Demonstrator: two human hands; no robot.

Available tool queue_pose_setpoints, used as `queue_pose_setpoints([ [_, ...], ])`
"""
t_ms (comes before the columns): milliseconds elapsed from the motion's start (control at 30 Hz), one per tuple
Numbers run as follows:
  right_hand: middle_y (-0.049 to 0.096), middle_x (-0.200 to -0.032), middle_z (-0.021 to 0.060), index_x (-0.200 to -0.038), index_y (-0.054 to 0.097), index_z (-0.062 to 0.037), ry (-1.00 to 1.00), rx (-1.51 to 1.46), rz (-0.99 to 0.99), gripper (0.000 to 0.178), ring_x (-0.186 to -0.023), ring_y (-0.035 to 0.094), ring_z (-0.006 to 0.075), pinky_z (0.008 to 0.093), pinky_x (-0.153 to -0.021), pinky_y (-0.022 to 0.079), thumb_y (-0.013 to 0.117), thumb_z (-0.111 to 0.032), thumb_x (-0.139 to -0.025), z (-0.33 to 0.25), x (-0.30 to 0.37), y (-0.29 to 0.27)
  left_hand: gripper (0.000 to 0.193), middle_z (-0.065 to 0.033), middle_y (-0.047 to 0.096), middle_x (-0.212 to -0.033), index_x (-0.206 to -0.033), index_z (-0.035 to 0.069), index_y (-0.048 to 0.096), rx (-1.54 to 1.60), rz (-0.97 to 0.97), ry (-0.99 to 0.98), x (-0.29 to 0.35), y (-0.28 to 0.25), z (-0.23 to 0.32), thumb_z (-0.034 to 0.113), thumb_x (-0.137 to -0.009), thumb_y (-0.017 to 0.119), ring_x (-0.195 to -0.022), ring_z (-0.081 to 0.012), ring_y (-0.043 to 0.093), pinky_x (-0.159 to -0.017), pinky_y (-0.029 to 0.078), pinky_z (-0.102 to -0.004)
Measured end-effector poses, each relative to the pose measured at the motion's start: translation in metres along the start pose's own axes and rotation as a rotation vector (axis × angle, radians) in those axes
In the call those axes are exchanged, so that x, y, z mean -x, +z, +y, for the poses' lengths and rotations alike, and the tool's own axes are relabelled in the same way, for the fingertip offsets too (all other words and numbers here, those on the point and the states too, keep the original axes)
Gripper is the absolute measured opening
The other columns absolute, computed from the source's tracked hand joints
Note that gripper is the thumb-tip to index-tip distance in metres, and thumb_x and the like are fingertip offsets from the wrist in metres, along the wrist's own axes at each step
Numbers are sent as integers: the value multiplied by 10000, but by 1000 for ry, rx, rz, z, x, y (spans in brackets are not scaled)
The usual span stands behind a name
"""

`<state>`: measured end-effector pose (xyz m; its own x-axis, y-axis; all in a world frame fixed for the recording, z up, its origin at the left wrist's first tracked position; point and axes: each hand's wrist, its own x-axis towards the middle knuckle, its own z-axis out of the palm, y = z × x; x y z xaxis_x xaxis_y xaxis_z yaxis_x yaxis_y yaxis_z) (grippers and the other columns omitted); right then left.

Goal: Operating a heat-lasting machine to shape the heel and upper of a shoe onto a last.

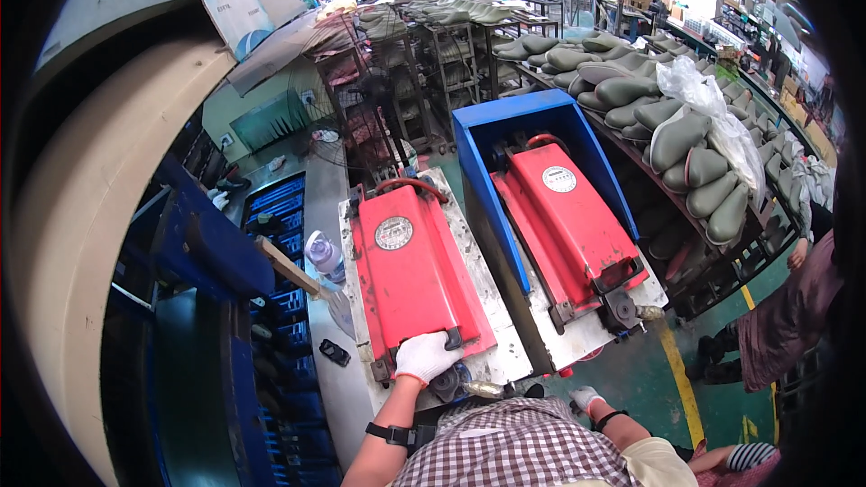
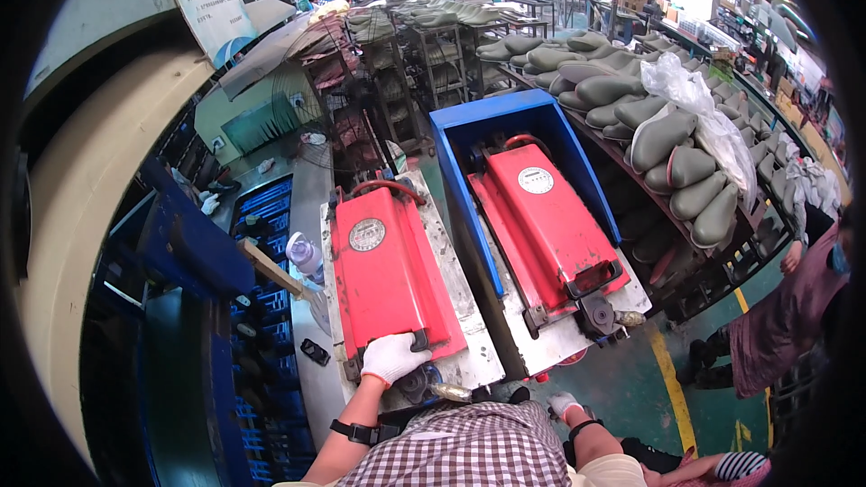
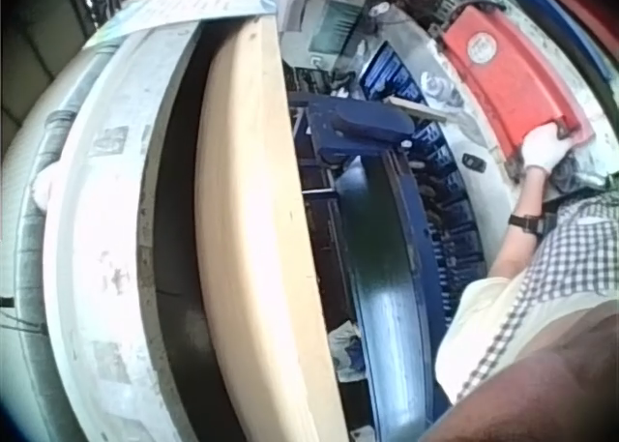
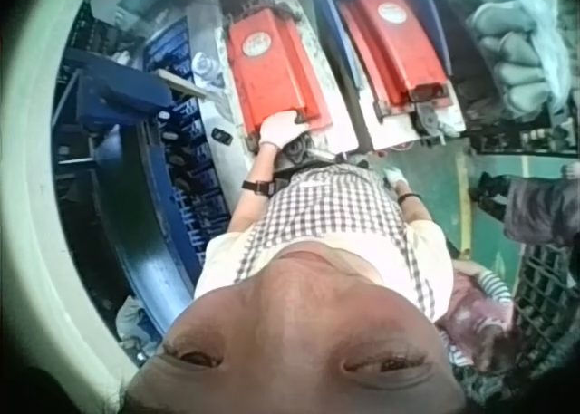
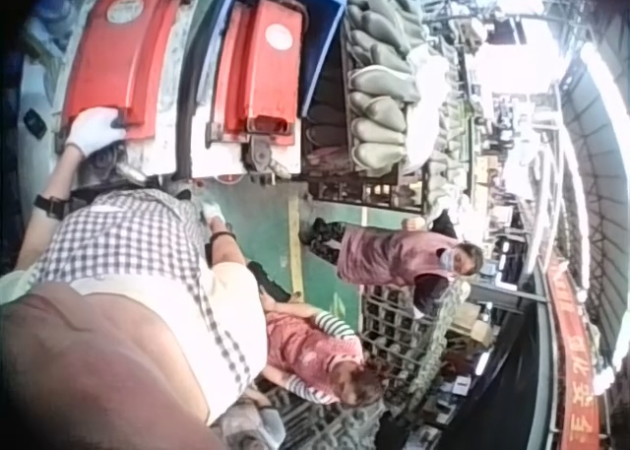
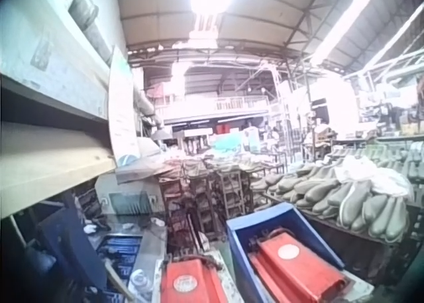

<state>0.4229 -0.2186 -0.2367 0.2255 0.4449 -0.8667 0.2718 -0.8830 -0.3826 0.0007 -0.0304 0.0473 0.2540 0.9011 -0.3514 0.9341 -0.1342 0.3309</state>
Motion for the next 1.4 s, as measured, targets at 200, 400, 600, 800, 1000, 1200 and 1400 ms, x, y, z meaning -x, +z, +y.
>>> queue_pose_setpoints([
  [200, 733, -884, 219, -1120, 643, 42, -29, 37, 7, 392, -666, 710, 333, 450, -583, 563, 577, -335, -1036, 14, -11, -4, 502, -204, 749, -976, -971, 102, 757, 27, 35, 26, -1, 2, -3, 569, -832, 641, -922, -383, 734, -835, 578, -510],
  [400, 691, -847, 149, -1148, 586, -44, 65, -112, 2, 341, -649, 657, 275, 397, -564, 508, 606, -356, -1011, 16, -3, -5, 501, -210, 743, -940, -960, 77, 760, 41, 23, -21, -5, 7, -5, 547, -796, 701, -902, -380, 731, -821, 575, -490],
  [600, 702, -913, 88, -1130, 595, -102, -67, -69, -91, 282, -723, 654, 207, 374, -609, 499, 624, -356, -1013, -32, 40, -4, 428, -201, 748, -919, -967, 96, 766, 55, 23, -9, -3, 3, -3, 483, -811, 667, -885, -378, 736, -814, 579, -492],
  [800, 711, -918, 26, -1130, 657, -74, -342, 81, -300, 308, -730, 636, 114, 284, -638, 512, 619, -362, -1027, -118, 110, -8, 507, -202, 746, -954, -961, 77, 761, 47, 19, -6, -5, 3, -3, 552, -799, 695, -919, -384, 726, -830, 569, -492],
  [1000, 709, -1091, 90, -1224, 669, -22, -906, 286, -371, 341, -1003, 666, 195, 335, -922, 524, 607, -298, -1033, -224, 169, 43, 519, -211, 747, -981, -1007, 79, 767, 31, -22, -23, -8, 2, -2, 549, -801, 692, -937, -383, 728, -846, 570, -490],
  [1200, 732, -986, 124, -1321, 635, -17, -778, 647, -491, 581, -931, 698, 233, 366, -893, 548, 675, -458, -944, -261, 167, 116, 539, -206, 749, -1013, -1034, 79, 767, 57, -48, -30, -8, 0, -2, 557, -797, 691, -966, -379, 726, -865, 568, -484],
  [1400, 554, -701, 16, -1150, 624, -36, -461, 296, -507, 401, -591, 534, 116, 282, -487, 428, 706, -378, -956, -241, 173, 145, 546, -200, 749, -1032, -1050, 81, 769, 67, -45, -11, -7, 1, -3, 559, -798, 690, -981, -372, 724, -879, 563, -475],
])
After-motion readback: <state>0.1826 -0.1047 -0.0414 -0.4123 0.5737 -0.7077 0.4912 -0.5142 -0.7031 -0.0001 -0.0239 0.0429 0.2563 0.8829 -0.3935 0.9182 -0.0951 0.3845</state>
